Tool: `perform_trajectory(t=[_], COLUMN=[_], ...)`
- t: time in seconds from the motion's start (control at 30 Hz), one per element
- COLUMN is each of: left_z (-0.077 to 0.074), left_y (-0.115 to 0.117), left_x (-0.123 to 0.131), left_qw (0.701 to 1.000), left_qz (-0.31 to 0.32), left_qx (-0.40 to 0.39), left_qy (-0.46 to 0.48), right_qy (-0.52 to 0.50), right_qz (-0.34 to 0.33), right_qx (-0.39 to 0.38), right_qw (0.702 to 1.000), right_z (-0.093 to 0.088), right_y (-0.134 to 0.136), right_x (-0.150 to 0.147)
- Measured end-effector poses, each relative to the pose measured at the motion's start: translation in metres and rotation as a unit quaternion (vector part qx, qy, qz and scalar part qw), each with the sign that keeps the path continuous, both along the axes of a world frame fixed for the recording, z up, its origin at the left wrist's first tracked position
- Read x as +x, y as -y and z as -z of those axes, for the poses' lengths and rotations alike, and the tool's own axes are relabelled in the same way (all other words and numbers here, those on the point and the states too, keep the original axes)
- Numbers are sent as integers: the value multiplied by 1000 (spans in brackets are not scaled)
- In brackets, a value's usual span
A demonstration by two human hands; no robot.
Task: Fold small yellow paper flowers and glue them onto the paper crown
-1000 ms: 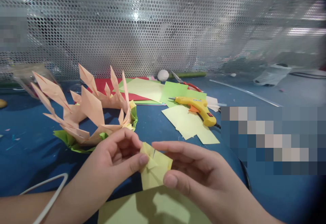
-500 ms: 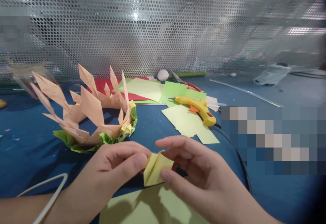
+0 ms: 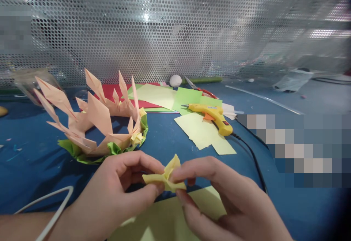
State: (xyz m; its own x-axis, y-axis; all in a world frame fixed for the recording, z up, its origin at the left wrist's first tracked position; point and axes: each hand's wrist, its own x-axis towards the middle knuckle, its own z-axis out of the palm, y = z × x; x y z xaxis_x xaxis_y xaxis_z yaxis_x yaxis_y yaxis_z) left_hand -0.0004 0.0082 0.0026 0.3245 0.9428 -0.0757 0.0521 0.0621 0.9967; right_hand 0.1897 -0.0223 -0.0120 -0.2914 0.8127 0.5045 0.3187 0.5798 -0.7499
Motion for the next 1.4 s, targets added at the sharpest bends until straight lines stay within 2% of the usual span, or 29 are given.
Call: perform_trajectory(t=[0.1,0.2,0.33,0.43,0.5,0.63,0.7,0.83,1.1,1.23,1.4], left_z=[1,5,9,8,7,7,8,9,6,8,9], left_y=[2,7,13,14,14,17,18,18,16,17,18], left_x=[-3,-8,-14,-16,-15,-14,-14,-16,-17,-16,-16], left_qw=[998,992,985,975,964,936,931,938,937,940,936], left_qz=[0,0,38,54,45,-24,-31,7,6,8,21], left_qx=[62,122,163,205,250,325,330,313,314,315,330], left_qy=[-31,-26,-54,-65,-75,-137,-154,-147,-156,-132,-118], right_qy=[8,7,29,29,34,74,97,114,56,15,27], right_qz=[-16,-35,-86,-97,-103,-97,-83,-78,-81,-44,-49], right_qx=[13,-5,-52,-68,-56,-13,15,55,3,-2,-13], right_qw=[1000,999,995,993,992,992,992,989,995,999,998], right_z=[-1,-3,-7,-9,-9,-8,-6,-4,-6,-1,0], right_y=[0,0,-1,-2,-3,-3,-3,-3,-5,-2,-1], right_x=[2,4,6,6,6,8,10,14,8,7,11])
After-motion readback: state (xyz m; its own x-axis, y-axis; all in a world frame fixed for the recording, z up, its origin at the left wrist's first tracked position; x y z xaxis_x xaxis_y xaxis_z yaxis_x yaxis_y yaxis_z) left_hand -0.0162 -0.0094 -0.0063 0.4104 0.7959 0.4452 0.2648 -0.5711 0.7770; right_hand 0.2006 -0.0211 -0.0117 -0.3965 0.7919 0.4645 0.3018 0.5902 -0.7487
